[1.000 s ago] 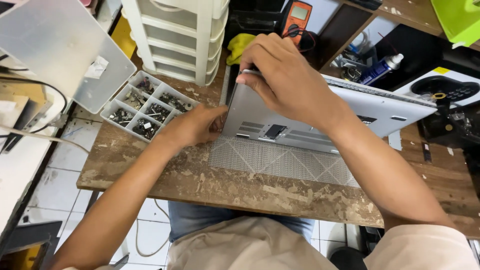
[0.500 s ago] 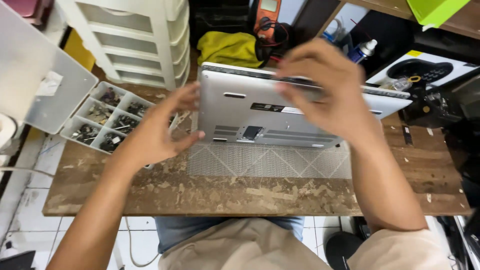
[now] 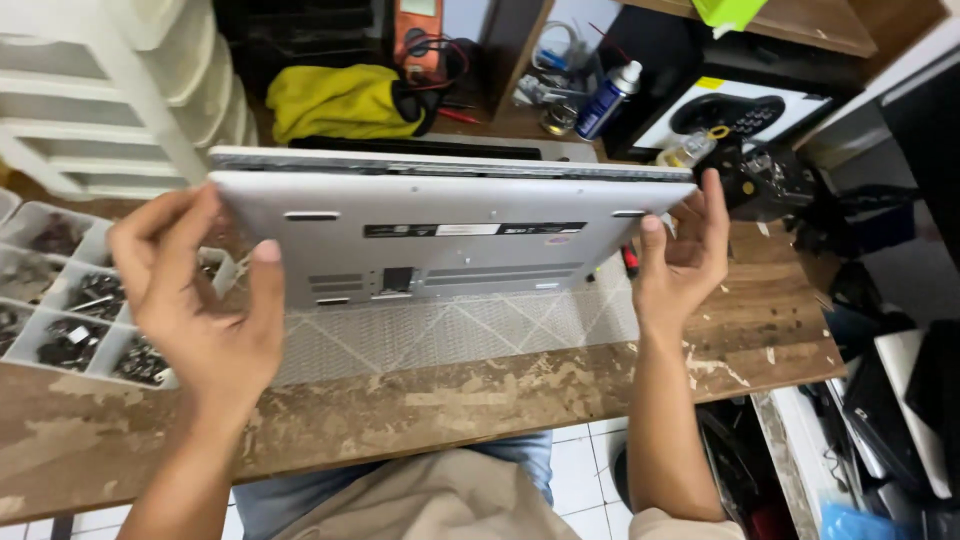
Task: Disassembling a laptop by removing screws from the back panel and prying the case open
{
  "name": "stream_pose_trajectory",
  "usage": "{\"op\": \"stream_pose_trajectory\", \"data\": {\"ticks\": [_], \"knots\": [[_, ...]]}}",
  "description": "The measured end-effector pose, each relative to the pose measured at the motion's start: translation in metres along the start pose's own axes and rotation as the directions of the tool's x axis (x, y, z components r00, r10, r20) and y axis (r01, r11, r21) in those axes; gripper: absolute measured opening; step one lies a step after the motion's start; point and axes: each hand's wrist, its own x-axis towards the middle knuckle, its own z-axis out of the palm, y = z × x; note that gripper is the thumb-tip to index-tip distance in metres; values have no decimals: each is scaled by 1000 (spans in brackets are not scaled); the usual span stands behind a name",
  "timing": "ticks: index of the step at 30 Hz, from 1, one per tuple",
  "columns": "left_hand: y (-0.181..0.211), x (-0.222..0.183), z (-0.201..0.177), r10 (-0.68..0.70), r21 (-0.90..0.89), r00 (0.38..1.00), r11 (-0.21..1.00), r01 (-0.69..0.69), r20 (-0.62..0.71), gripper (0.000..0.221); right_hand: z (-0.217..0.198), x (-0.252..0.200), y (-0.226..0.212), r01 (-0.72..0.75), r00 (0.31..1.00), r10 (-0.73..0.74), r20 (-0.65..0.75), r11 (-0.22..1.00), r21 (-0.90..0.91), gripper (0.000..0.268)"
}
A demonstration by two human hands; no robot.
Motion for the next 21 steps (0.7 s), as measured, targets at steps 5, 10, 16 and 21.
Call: {"op": "stream_pose_trajectory", "data": {"ticks": [5, 10, 16, 21], "knots": [[-4, -18, 4, -184, -28, 981, 983, 182, -68, 32, -7, -9, 18, -7, 996, -2, -94, 996, -89, 19], [-8, -24, -5, -267, 40, 961, 962, 270, -67, 21, -12, 0, 10, -97, 995, 96, -13, 970, -222, 27], [3, -8, -1, -322, 75, 945, 945, 317, 58, 40, -7, 13, -6, -166, 984, 174, 32, 971, -175, 34], [7, -5, 2, -324, 29, 942, 946, 323, 92, 33, -6, 18, -9, -177, 982, 184, 48, 976, -127, 36]]}}
